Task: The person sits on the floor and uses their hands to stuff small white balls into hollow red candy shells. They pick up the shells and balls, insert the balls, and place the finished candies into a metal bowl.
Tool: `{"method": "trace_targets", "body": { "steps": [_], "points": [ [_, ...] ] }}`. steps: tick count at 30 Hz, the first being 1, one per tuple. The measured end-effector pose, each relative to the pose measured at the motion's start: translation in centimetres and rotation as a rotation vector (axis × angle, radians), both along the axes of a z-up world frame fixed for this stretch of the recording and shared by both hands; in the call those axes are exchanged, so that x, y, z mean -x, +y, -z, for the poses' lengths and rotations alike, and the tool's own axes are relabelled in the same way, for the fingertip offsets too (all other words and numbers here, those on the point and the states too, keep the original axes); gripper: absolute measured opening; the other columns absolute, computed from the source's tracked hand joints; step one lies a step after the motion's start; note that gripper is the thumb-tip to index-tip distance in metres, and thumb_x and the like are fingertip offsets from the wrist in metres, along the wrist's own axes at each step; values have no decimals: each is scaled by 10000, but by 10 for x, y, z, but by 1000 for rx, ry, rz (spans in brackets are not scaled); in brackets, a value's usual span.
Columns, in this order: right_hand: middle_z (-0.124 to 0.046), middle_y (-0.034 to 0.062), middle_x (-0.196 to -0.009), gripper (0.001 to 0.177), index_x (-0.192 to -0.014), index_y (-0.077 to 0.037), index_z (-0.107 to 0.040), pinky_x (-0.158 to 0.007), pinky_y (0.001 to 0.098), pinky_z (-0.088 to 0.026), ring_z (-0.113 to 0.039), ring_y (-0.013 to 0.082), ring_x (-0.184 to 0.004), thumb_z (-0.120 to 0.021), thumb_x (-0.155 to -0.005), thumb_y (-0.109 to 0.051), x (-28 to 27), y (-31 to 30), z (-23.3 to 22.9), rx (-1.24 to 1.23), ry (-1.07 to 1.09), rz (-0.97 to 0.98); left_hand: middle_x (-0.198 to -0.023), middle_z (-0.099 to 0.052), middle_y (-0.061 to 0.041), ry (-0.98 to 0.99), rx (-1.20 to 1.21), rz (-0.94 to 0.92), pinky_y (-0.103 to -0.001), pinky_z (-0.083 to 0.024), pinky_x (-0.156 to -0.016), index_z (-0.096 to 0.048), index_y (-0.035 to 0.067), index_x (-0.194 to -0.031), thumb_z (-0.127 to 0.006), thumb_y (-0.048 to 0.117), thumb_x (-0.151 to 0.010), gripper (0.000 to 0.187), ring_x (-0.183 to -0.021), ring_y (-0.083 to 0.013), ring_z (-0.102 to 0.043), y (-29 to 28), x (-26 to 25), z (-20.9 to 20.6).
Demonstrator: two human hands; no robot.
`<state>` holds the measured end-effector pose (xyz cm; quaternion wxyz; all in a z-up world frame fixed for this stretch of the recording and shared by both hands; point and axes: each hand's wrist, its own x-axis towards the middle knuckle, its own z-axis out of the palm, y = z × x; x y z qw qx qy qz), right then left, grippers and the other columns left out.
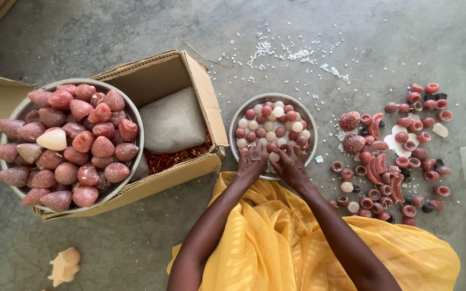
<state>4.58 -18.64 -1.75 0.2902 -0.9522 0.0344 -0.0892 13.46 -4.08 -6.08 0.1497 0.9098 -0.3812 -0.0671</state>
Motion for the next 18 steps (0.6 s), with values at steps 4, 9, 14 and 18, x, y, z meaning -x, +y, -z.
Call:
{"method": "trace_targets", "body": {
  "steps": [4,9,14,18],
  "points": [
    [-570,152,-1239,536,-1282,-65,-663,-947,468,-469,-494,358,-1118,-811,-773,-148,0,2,-10,-30,-19,4,-1040,-627,-130,55,29,-6,-478,-552,-724,-702,-7,-985,-809,205,-740,341,-877,-299,-689,4,0,-21],
    [-592,129,-1227,430,-1174,-61,-670,-914,493,-445,-518,320,-1129,-820,-787,-171,9,-4,-15,11,-54,81,-996,-676,-172,187,322,-221,-439,-570,-685,-694,-2,-957,-785,279,-892,302,-809,-296,-697,-13,-7,-53],
    [-592,137,-1256,412,-1218,-53,-651,-987,437,-453,-526,314,-1194,-763,-839,-169,46,-44,-5,-36,-175,151,-849,-697,-58,1119,995,-462,-257,-491,-549,-690,33,-1019,-705,255,-947,233,-639,-115,-629,-66,28,-110],
    [-588,143,-1220,342,-1226,-51,-656,-1041,453,-429,-532,322,-1183,-685,-887,-90,87,-115,0,28,-145,400,-849,-600,-22,1553,1005,-501,-236,-450,-441,-620,50,-1138,-696,226,-945,273,-568,-77,-564,-78,101,-127]
  ]
}}
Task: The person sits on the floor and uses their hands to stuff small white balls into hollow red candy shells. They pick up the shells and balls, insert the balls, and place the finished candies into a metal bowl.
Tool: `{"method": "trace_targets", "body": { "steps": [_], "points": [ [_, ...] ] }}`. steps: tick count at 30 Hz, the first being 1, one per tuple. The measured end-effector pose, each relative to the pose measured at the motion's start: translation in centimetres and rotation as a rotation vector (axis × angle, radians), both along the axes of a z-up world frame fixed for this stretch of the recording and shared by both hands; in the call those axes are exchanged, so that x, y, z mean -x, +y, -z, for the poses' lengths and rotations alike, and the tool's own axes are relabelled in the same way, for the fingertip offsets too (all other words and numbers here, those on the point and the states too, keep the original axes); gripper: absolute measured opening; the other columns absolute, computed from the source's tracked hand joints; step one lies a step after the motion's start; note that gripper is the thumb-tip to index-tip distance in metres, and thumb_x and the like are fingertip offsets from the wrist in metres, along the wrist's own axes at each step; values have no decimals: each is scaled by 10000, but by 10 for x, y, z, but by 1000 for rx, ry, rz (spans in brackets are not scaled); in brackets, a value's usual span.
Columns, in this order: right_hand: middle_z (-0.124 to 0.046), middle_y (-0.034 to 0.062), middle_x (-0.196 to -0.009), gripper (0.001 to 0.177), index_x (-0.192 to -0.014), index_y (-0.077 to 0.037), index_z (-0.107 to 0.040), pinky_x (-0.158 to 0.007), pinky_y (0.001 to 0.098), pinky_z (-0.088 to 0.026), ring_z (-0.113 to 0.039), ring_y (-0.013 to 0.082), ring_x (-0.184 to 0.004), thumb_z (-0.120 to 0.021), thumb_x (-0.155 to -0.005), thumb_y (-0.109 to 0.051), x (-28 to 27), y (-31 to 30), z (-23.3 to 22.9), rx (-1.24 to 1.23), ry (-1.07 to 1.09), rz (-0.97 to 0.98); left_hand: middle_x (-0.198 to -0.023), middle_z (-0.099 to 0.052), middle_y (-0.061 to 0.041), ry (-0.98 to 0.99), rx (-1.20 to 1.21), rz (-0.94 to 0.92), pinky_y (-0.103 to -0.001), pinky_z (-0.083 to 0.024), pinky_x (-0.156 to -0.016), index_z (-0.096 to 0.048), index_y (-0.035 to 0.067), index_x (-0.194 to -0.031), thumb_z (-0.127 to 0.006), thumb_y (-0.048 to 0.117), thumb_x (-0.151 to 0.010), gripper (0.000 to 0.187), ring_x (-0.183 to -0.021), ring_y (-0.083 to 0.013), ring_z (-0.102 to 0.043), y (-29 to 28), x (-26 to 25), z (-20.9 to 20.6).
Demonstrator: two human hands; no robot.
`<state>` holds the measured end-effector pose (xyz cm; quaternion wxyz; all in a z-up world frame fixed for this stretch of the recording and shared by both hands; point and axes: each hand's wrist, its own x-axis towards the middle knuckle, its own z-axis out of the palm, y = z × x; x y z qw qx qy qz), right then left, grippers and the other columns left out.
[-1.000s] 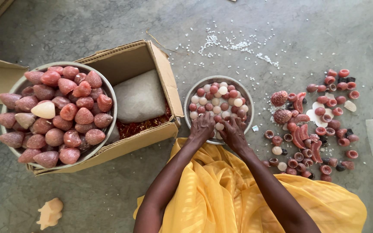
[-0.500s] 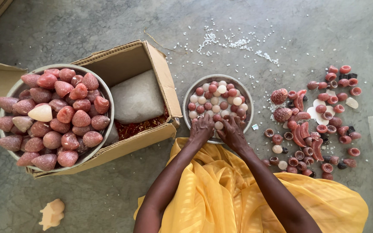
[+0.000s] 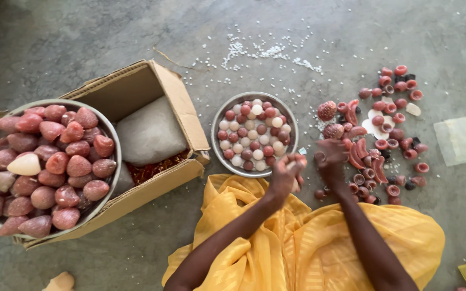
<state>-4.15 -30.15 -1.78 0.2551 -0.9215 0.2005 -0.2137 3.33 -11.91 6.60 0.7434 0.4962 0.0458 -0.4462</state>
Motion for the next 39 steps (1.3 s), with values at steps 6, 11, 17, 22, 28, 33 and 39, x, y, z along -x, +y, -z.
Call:
{"method": "trace_targets", "body": {
  "steps": [6,11,17,22,28,33,39],
  "points": [
    [-595,178,-1200,401,-1278,-41,-627,-958,503,-403,-511,369,-1109,-704,-893,-126,26,-82,36,137,220,141,-964,-618,-104,147,-15,22,-273,-492,-482,-530,13,-1307,-641,135,-950,394,-605,-150,-642,17,45,49],
    [-645,104,-1209,302,-1245,-109,-666,-1034,475,-436,-543,339,-1142,-690,-947,-148,32,-90,67,153,285,137,-1068,-691,-174,296,96,57,-287,-530,-557,-410,32,-1397,-486,402,-1041,519,-658,-223,-703,33,47,57],
    [-658,114,-1110,340,-1288,-62,-650,-1001,465,-455,-624,302,-1033,-722,-980,-184,33,-61,35,71,184,189,-1095,-696,-264,281,157,57,-308,-564,-605,-436,-14,-1305,-388,636,-1080,689,-720,-267,-723,38,43,49],
    [-698,85,-1112,340,-1310,-39,-601,-884,344,-554,-685,206,-955,-698,-1019,-186,45,14,-31,-409,-156,118,-1204,-657,-285,396,285,-50,-457,-634,-815,-474,2,-1134,-373,680,-1029,693,-980,-391,-746,41,42,43],
    [-669,108,-1101,344,-1293,-49,-630,-726,313,-546,-655,185,-894,-664,-987,-202,59,69,-69,-643,-45,1,-1272,-632,-262,452,404,-142,-547,-590,-991,-528,-14,-1076,-393,658,-1026,687,-1107,-414,-691,36,40,38],
    [-682,96,-1152,326,-1260,-62,-693,-903,362,-511,-608,262,-1058,-692,-963,-195,48,83,-92,-344,-48,-172,-1145,-651,-233,438,418,-215,-533,-580,-1028,-521,-4,-1083,-438,645,-1045,656,-1082,-380,-686,40,37,38],
    [-663,82,-1256,317,-1243,-63,-662,-941,398,-512,-607,272,-1153,-688,-964,-213,35,87,-103,-253,62,-205,-1129,-680,-191,422,321,-238,-487,-602,-974,-522,25,-1064,-469,678,-985,660,-1050,-312,-703,46,35,34]
  ]
}}
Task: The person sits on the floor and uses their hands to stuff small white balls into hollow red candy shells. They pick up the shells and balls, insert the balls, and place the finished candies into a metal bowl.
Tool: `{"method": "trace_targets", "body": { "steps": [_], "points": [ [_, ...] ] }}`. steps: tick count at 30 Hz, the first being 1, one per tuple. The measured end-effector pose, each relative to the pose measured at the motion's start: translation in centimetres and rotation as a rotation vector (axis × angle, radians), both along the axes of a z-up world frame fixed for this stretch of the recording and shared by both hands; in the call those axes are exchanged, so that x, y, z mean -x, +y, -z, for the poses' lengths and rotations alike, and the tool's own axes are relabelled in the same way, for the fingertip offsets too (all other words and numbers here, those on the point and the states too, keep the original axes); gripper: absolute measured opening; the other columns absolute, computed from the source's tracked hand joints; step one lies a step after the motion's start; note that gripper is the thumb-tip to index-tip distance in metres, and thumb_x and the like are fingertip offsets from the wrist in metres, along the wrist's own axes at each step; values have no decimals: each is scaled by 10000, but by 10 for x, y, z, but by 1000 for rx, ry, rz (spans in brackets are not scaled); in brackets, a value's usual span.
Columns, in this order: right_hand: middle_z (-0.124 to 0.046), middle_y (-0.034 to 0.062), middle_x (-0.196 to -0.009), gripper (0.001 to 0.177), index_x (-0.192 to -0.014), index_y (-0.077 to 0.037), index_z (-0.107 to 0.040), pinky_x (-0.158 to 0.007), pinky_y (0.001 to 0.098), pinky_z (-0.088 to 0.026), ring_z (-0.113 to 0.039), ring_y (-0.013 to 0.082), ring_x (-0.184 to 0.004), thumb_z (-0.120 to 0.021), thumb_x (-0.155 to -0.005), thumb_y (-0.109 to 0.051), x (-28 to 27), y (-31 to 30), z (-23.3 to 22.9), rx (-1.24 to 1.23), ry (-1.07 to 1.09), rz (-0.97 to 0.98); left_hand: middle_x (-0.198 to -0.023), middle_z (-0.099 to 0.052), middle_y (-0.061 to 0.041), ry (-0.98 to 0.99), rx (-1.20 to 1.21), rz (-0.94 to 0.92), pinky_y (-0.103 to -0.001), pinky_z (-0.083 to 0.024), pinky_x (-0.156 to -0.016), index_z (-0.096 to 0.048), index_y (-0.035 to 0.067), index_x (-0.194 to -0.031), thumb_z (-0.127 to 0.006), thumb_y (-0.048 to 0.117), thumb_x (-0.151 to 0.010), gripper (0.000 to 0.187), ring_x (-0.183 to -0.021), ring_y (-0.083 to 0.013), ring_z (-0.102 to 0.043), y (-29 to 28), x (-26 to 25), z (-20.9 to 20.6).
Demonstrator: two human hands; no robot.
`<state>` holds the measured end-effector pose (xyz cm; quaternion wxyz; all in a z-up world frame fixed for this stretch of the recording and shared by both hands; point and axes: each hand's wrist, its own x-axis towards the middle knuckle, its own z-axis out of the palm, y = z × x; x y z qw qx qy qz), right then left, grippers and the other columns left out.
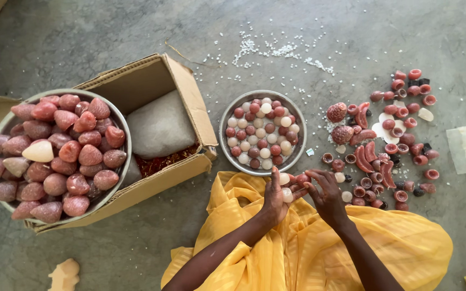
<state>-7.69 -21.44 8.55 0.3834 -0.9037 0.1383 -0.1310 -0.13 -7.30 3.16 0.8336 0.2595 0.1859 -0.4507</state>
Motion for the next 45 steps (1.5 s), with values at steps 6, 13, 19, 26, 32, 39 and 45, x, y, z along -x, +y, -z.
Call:
{"method": "trace_targets", "body": {
  "steps": [6,13,19,26,32,39,45],
  "points": [
    [-643,132,-1330,422,-1324,-25,-617,-1022,466,-452,-579,348,-1231,-640,-963,-241,-6,5,-15,95,-96,-201,-987,-671,-89,-134,-83,208,-431,-638,-818,-563,18,-1134,-429,808,-994,814,-914,-233,-707,3,6,9],
    [-692,87,-1237,403,-1326,-106,-653,-945,373,-535,-670,226,-1119,-623,-951,-253,-22,-20,-20,-404,515,-407,-905,-674,-38,-120,-86,414,-340,-584,-669,-588,83,-1241,-368,855,-893,875,-819,-210,-725,15,6,7],
    [-725,95,-1220,431,-1336,-100,-638,-935,321,-552,-703,176,-1096,-694,-929,-227,-54,-23,-10,-326,384,-197,-855,-678,-84,-51,-235,252,-380,-600,-679,-586,24,-1148,-388,798,-946,824,-793,-234,-717,14,8,36],
    [-677,105,-1095,407,-1230,-41,-670,-919,338,-560,-679,193,-1019,-793,-855,-139,-158,8,27,-254,251,-295,-833,-649,-76,-87,-292,364,-378,-587,-710,-576,32,-1118,-427,591,-1066,581,-785,-218,-676,13,18,41],
    [-667,106,-1107,410,-1211,-54,-683,-916,383,-541,-655,240,-1021,-802,-828,-140,-201,39,65,36,285,-388,-801,-640,-56,-123,-297,317,-350,-563,-681,-578,54,-1100,-389,469,-1107,456,-763,-213,-689,14,12,31],
    [-687,104,-1093,358,-1184,-54,-694,-895,390,-539,-668,231,-996,-781,-857,-170,-206,54,82,105,251,-444,-813,-659,-46,-113,-315,305,-342,-560,-669,-595,63,-1094,-385,480,-1100,468,-759,-197,-704,21,8,27],
    [-703,102,-1082,319,-1162,-54,-703,-877,397,-537,-680,224,-975,-763,-882,-196,-206,55,88,105,261,-451,-825,-665,-41,-117,-315,276,-332,-559,-658,-604,61,-1086,-388,497,-1097,487,-756,-189,-707,23,9,33]
  ]
}}
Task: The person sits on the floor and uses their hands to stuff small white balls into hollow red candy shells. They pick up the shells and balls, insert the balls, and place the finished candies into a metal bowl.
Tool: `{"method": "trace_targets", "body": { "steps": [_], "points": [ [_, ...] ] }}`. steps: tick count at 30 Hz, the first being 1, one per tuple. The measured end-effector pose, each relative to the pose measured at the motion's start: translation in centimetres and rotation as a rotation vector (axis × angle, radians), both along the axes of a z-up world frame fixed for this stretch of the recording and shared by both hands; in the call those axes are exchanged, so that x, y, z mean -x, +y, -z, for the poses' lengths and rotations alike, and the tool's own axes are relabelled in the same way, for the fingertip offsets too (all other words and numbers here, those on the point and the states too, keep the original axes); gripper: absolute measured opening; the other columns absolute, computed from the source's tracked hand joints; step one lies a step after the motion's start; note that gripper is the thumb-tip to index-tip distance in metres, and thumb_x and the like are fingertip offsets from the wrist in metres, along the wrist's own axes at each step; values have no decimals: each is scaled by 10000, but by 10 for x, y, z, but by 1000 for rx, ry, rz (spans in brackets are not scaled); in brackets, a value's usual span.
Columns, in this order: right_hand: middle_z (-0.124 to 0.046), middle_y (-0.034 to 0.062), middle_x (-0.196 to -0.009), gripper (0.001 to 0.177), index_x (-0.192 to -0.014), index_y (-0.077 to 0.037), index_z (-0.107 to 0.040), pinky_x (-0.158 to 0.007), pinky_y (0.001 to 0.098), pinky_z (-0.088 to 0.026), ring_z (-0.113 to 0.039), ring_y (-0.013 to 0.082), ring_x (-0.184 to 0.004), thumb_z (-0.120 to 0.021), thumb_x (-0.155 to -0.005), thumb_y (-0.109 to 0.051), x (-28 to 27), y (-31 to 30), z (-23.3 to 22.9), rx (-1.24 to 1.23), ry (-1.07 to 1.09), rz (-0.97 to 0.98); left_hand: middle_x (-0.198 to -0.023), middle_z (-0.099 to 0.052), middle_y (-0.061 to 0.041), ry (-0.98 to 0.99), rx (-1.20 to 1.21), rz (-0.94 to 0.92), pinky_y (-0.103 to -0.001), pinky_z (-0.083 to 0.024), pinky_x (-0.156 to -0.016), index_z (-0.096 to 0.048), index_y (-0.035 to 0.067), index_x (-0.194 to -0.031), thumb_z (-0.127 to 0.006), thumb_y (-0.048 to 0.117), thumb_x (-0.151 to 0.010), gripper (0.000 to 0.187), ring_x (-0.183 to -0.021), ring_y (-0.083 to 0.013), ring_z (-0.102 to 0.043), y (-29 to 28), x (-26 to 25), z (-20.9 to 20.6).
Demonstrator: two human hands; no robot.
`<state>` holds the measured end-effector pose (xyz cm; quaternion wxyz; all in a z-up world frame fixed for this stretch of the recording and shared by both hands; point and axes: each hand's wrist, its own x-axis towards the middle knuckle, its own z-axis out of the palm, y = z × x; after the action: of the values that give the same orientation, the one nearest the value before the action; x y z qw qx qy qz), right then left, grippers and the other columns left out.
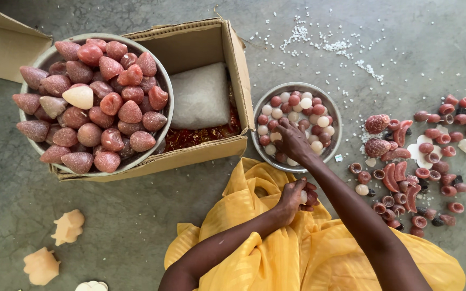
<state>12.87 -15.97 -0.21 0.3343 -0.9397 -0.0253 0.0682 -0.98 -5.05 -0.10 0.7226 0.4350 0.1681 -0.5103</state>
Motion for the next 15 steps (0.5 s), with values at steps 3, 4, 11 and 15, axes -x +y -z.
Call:
{"method": "trace_targets", "body": {
  "steps": [3,4,11,15],
  "points": [
    [-712,101,-1076,302,-1150,-55,-708,-868,400,-536,-685,220,-965,-754,-894,-209,-2,-6,0,-10,21,11,-829,-667,-56,-8,12,-19,-328,-559,-656,-597,55,-1092,-405,506,-1096,490,-755,-192,-707,0,0,0],
    [-715,101,-1074,297,-1147,-55,-710,-865,401,-535,-687,219,-961,-751,-899,-213,0,-11,-1,-20,31,22,-828,-665,-62,-4,22,-51,-331,-560,-654,-592,51,-1094,-417,508,-1097,489,-756,-202,-707,0,0,0],
    [-748,86,-997,255,-1089,-38,-713,-757,378,-567,-719,218,-891,-715,-942,-246,49,-54,-28,-215,125,134,-877,-673,-107,-12,142,-272,-360,-599,-702,-566,28,-1138,-478,464,-1085,449,-811,-262,-742,2,-7,-9],
    [-732,73,-990,287,-1021,-41,-681,-784,382,-579,-714,217,-915,-808,-833,-217,103,-61,-73,-217,129,-2,-962,-697,-80,0,115,-300,-381,-634,-751,-573,45,-1182,-447,429,-1055,423,-822,-257,-748,-1,-8,-13]
  ]
}}
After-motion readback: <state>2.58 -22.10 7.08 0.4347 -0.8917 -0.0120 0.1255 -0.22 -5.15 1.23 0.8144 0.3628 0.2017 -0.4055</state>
